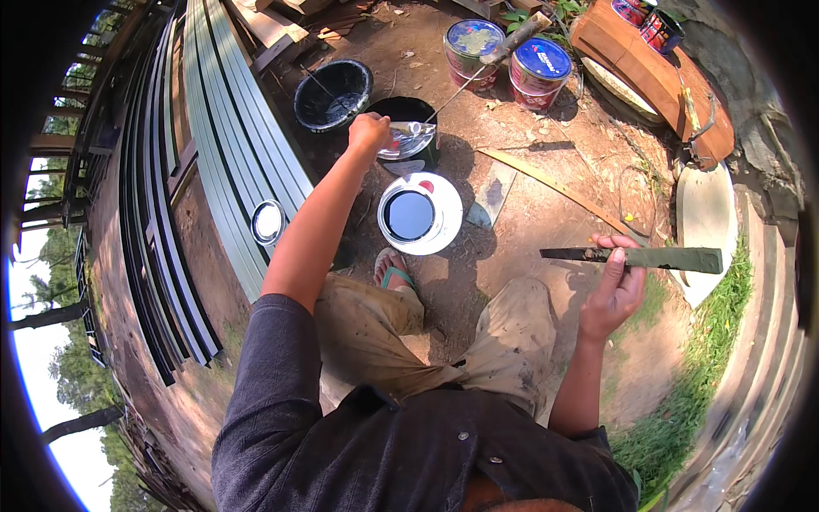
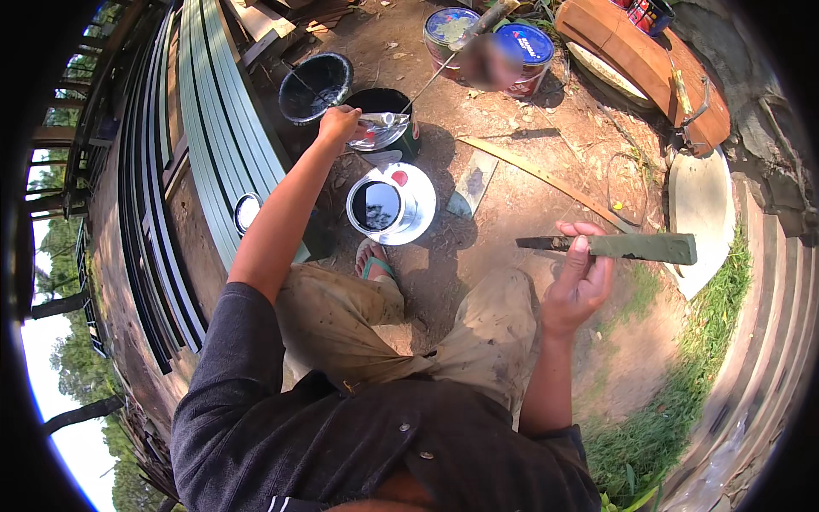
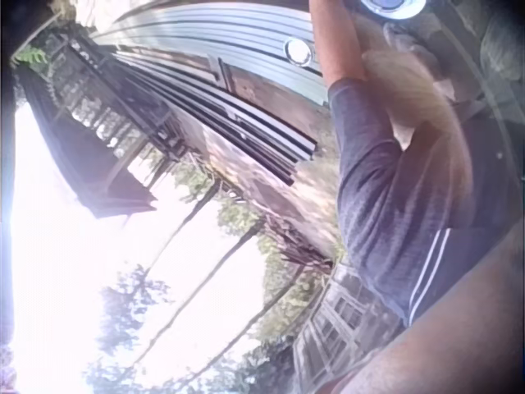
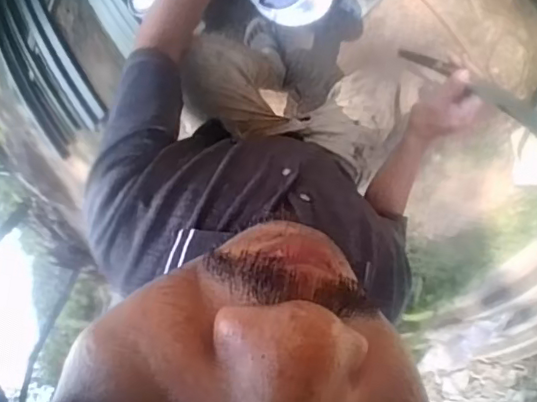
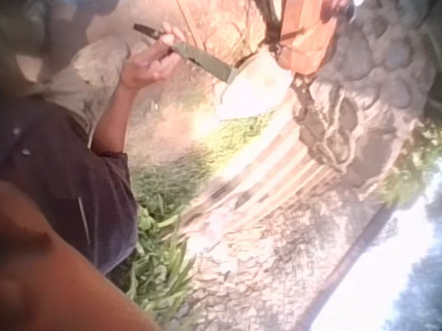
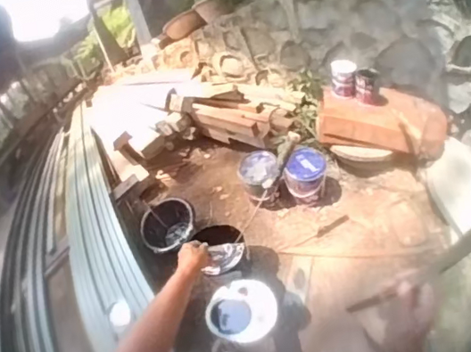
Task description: The person pries open a paint can with a tool, stirs a black liquid in a bucket using a wooden stick, pours more paint from the can into the bucket, and stirs it again.
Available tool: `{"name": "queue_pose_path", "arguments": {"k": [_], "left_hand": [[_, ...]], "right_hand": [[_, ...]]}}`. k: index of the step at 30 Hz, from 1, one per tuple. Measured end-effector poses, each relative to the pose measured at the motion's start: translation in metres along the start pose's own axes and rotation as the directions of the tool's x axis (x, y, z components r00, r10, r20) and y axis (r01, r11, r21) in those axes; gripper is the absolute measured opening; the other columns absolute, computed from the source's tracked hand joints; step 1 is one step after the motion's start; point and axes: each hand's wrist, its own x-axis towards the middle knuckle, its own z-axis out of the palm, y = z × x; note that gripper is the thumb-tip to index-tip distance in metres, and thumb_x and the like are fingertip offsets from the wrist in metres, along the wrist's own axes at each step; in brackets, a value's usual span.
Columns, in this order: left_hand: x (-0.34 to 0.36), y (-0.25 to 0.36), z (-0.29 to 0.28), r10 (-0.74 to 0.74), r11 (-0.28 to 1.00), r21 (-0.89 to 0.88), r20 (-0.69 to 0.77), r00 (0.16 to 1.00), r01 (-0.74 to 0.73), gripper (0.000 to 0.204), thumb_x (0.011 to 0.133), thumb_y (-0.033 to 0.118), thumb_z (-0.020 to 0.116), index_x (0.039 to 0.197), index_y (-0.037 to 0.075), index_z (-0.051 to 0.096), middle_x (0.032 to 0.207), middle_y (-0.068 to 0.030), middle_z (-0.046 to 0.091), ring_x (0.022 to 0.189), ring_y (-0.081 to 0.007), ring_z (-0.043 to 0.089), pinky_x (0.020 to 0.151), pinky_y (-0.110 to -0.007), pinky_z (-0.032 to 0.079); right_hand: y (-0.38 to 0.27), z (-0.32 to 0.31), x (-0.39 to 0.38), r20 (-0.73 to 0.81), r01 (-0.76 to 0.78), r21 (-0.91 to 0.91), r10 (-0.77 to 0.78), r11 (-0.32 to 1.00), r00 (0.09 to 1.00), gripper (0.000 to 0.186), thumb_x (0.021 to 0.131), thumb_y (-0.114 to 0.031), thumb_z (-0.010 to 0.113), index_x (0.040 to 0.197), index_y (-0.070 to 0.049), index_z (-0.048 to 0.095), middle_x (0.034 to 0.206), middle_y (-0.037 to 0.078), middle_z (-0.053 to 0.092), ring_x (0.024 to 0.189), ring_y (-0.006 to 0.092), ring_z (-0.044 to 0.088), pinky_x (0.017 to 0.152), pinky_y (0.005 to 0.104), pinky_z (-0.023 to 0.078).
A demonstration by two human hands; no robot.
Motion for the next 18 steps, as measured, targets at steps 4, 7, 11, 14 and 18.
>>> {"name": "queue_pose_path", "arguments": {"k": [4,7,11,14,18], "left_hand": [[-0.005,0.019,-0.007,0.052,0.998,0.048,-0.036,0.998,-0.051,0.029,0.095,0.028,0.073,0.111,0.008,0.086,0.102,-0.0193,0.083,0.102,-0.0348,0.080,0.094,-0.043,0.060],[-0.021,0.033,-0.014,0.163,0.978,0.144,-0.075,0.984,-0.151,0.028,0.093,0.028,0.073,0.107,0.008,0.086,0.097,-0.0190,0.083,0.098,-0.0347,0.081,0.093,-0.044,0.060],[-0.023,0.040,-0.023,0.395,0.876,0.296,0.009,0.919,-0.380,0.024,0.092,0.024,0.073,0.105,0.009,0.086,0.094,-0.0183,0.082,0.091,-0.0355,0.081,0.087,-0.045,0.061],[-0.028,0.061,-0.025,0.523,0.755,0.341,0.204,0.828,-0.561,0.019,0.092,0.016,0.071,0.102,0.006,0.084,0.093,-0.0177,0.081,0.090,-0.0366,0.080,0.084,-0.043,0.062],[-0.012,0.070,-0.039,0.642,0.593,0.292,0.390,0.659,-0.750,0.018,0.091,0.009,0.071,0.103,0.004,0.083,0.096,-0.0171,0.081,0.091,-0.0348,0.080,0.083,-0.042,0.062]], "right_hand": [[0.007,-0.006,0.004,-0.007,0.015,0.023,-0.014,1.000,1.000,0.021,0.117,-0.011,0.051,0.123,0.006,0.062,0.113,0.014,0.069,0.109,0.0244,0.071,0.102,0.0404,0.055],[0.010,-0.011,0.005,-0.005,0.013,0.007,-0.013,1.000,1.000,0.020,0.117,-0.010,0.051,0.123,0.006,0.062,0.113,0.014,0.070,0.109,0.0245,0.071,0.102,0.0409,0.055],[0.014,-0.015,0.005,-0.032,-0.015,-0.009,0.015,1.000,0.999,0.020,0.117,-0.010,0.051,0.123,0.006,0.062,0.112,0.013,0.071,0.108,0.0250,0.071,0.102,0.0412,0.056],[0.014,-0.022,0.007,-0.056,-0.014,0.012,0.015,1.000,0.998,0.020,0.116,-0.010,0.051,0.123,0.005,0.062,0.111,0.013,0.071,0.109,0.0251,0.072,0.101,0.0408,0.055],[0.003,-0.031,0.010,-0.101,-0.023,-0.009,0.022,1.000,0.995,0.020,0.116,-0.010,0.051,0.124,0.006,0.061,0.106,0.012,0.069,0.102,0.0219,0.069,0.096,0.0379,0.055]]}}
